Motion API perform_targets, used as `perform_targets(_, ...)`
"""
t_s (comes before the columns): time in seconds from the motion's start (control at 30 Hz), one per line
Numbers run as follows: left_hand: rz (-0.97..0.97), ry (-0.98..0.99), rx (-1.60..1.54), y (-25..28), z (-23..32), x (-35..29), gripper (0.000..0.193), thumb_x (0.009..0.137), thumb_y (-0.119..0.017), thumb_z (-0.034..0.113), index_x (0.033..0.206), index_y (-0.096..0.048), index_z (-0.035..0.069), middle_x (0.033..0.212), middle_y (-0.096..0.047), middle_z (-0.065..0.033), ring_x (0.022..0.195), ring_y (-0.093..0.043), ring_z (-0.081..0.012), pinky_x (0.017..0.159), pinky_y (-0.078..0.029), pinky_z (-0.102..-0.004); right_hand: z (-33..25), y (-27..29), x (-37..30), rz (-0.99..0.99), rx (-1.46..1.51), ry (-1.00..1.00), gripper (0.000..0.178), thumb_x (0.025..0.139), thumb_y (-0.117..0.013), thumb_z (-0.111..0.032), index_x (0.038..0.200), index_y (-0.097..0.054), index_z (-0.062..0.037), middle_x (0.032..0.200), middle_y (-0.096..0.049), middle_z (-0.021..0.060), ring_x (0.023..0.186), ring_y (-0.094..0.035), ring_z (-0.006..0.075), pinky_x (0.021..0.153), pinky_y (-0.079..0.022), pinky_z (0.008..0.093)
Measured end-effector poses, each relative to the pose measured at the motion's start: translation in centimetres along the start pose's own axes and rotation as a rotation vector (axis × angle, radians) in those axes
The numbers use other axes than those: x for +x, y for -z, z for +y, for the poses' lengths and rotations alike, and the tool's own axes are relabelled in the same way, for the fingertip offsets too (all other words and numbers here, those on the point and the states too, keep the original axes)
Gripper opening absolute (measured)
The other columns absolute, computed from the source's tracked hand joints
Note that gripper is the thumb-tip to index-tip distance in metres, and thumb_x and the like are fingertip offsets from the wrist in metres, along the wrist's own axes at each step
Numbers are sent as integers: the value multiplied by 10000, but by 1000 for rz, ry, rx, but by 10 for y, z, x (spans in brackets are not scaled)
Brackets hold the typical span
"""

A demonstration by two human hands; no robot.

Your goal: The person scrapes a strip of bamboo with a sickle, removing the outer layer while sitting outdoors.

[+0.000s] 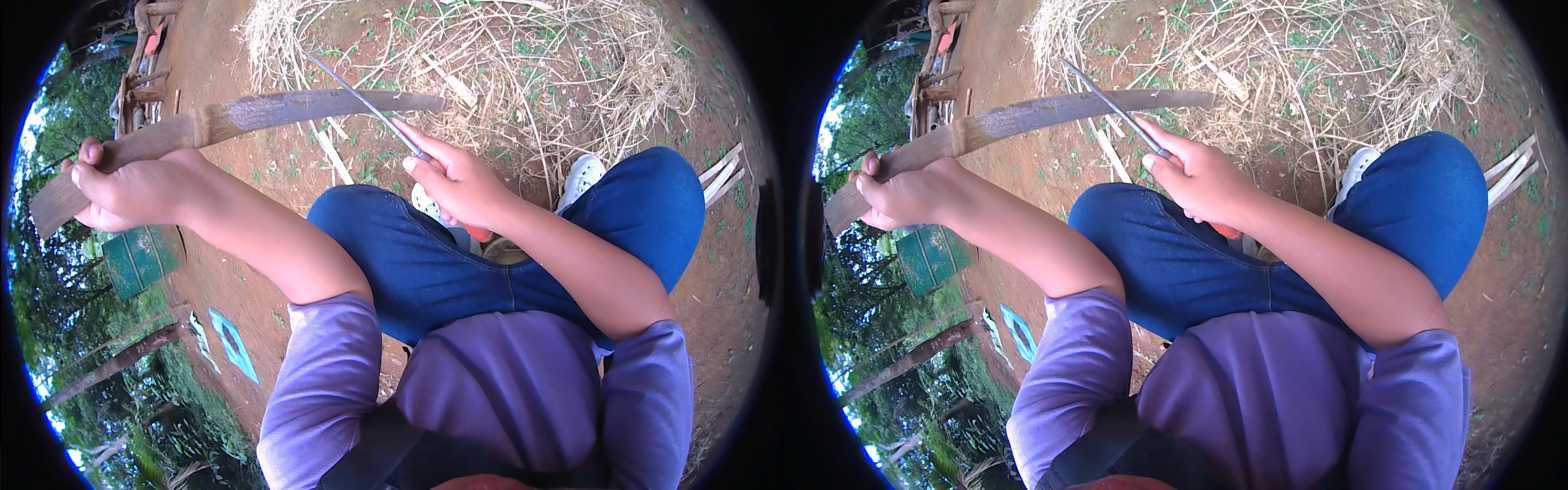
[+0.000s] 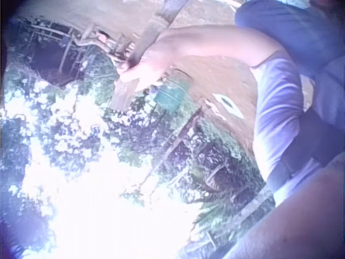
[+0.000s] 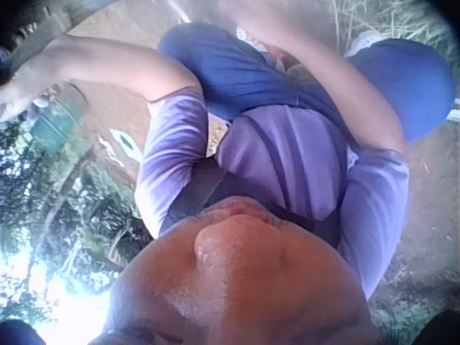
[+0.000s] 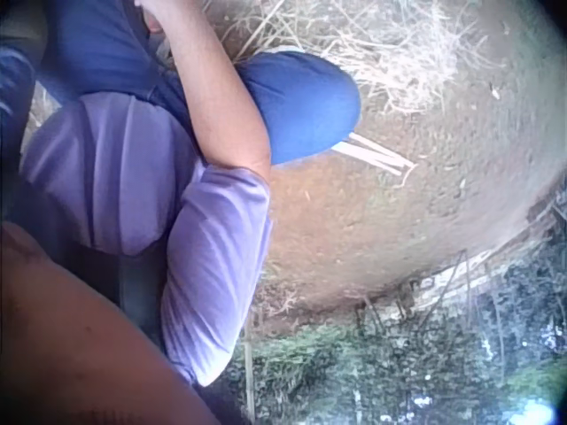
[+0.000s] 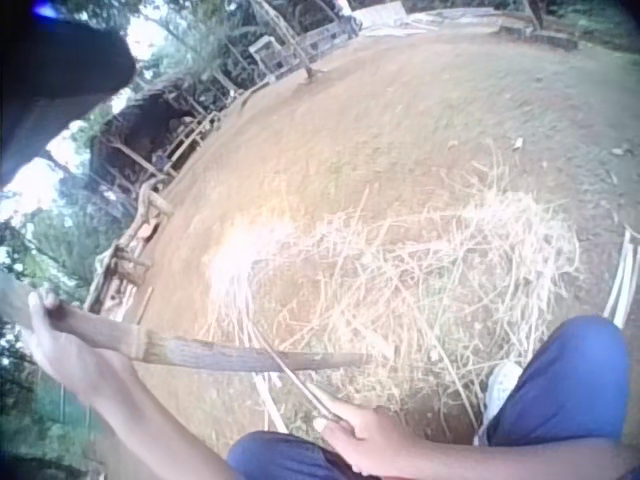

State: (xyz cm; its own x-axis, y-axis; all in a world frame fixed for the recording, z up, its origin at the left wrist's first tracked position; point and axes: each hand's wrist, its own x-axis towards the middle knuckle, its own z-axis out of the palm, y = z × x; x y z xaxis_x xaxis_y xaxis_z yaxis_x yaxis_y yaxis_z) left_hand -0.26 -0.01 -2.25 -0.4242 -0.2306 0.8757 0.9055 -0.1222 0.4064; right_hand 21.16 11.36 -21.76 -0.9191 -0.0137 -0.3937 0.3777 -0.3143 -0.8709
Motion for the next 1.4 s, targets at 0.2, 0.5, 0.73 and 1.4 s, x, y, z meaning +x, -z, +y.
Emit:
perform_targets(0.2, -5, 6, 16, 13, -7, 9, 145, 982, -494, 58, 1109, -446, 8, 933, -491, -74, 822, -501, -170, 820, -440, -331, 62, 28, 39, 141, -1, -228, 601, 1066, -477, -282, 1625, -255, -268, 667, -488, -17, 486, -527, 105, 447, -504, 287)
perform_targets(0.5, 27, 33, 24, 30, -21, 16, 160, 979, -489, 59, 1126, -439, 19, 932, -514, -79, 798, -508, -162, 792, -439, -329, 52, 28, 40, 61, -26, -149, 592, 1060, -497, -301, 1614, -296, -242, 688, -489, -3, 482, -506, 95, 428, -469, 286)
perform_targets(0.73, 65, 33, 11, 37, -27, 17, 119, 982, -490, 41, 1093, -461, 11, 933, -515, -82, 799, -504, -166, 790, -448, -322, 23, 5, 27, 12, -99, -60, 594, 1072, -497, -290, 1622, -274, -258, 669, -455, -32, 465, -479, 79, 419, -451, 252)
perform_targets(1.4, -16, 81, -1, 56, -40, 33, 116, 979, -488, 107, 1068, -430, 58, 794, -554, -33, 736, -572, -161, 635, -445, -360, 111, 66, 54, 176, -81, -415, 598, 1068, -494, -374, 1615, -289, -246, 678, -497, 2, 504, -515, 102, 456, -494, 287)
